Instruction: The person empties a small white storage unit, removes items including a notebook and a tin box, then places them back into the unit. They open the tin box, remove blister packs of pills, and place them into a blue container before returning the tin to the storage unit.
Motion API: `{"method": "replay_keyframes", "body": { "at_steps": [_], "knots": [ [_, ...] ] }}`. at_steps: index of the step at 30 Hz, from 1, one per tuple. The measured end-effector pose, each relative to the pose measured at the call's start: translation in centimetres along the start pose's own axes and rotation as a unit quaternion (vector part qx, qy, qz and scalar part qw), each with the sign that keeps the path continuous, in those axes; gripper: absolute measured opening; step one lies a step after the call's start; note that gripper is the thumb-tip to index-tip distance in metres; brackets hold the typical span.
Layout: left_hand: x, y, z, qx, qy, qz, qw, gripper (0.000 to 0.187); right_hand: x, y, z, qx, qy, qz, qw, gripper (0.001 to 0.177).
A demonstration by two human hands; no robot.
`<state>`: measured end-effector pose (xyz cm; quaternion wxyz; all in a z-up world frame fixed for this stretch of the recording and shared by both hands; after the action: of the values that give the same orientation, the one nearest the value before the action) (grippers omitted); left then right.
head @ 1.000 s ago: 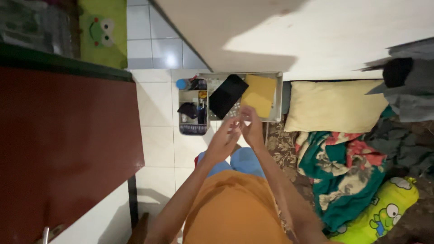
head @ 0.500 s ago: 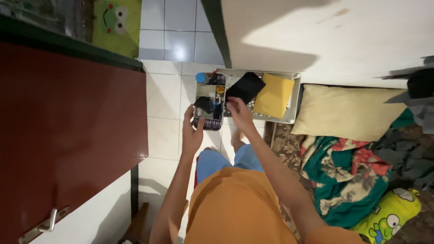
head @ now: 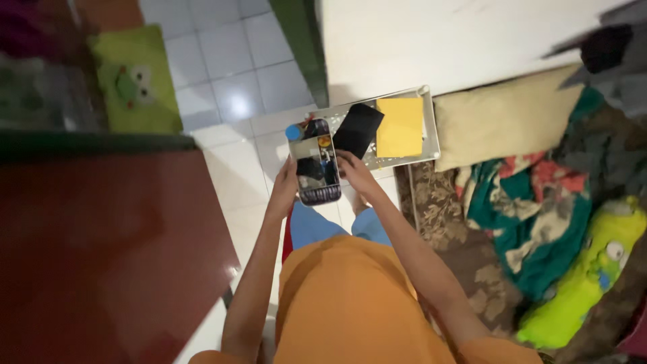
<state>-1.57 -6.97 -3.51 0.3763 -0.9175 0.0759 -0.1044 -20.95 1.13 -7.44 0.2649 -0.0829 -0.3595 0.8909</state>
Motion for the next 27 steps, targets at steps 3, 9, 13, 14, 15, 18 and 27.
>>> {"method": "replay_keyframes", "body": {
  "at_steps": [3,9,13,14,15,18,27],
  "knots": [
    [0.7,1.1,-1.2,-0.023,0.094,0.044,0.994,0.064,-0.5,-2.2,0.9,0.015,0.019,-0.035,0.999,0.048],
    [1.9,5.1,0.2,0.025,0.117,0.157,0.980,0.067,-0.8,-4.9,2.4,0.069,-0.047,-0.134,0.988,0.057],
    [0.9,6.7,0.0,-0.126,0.169,0.295,0.932,0.081,-1.0,-4.9,1.1,0.086,-0.055,-0.188,0.977,0.050],
    [1.2,6.6,-0.7,-0.170,0.145,0.315,0.923,0.077,-1.8,-4.7,0.9,0.106,0.013,-0.167,0.980,0.051],
    [1.2,6.3,-1.6,-0.212,0.120,0.334,0.911,0.072,-2.4,-4.6,0.9,0.126,0.080,-0.147,0.978,0.051],
    [0.3,5.3,-3.1,-0.216,0.065,0.355,0.907,0.073,-2.5,-4.5,-0.1,0.142,0.139,-0.174,0.964,0.050],
    [-1.4,6.7,-7.1,-0.107,0.103,0.370,0.917,0.069,-4.4,-7.4,-1.2,0.118,0.269,-0.247,0.924,0.061]
  ]
}}
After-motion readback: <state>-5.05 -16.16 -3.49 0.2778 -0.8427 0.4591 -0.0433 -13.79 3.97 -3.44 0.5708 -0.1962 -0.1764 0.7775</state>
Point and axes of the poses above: each hand's wrist, its own y-axis towards the middle knuckle, its own x-axis out of the back of the hand, z = x × y, the point moved 6 cm from there along y, towards the middle knuckle, and after that the axes turned 15 degrees about -z, right-handed, at the moved point
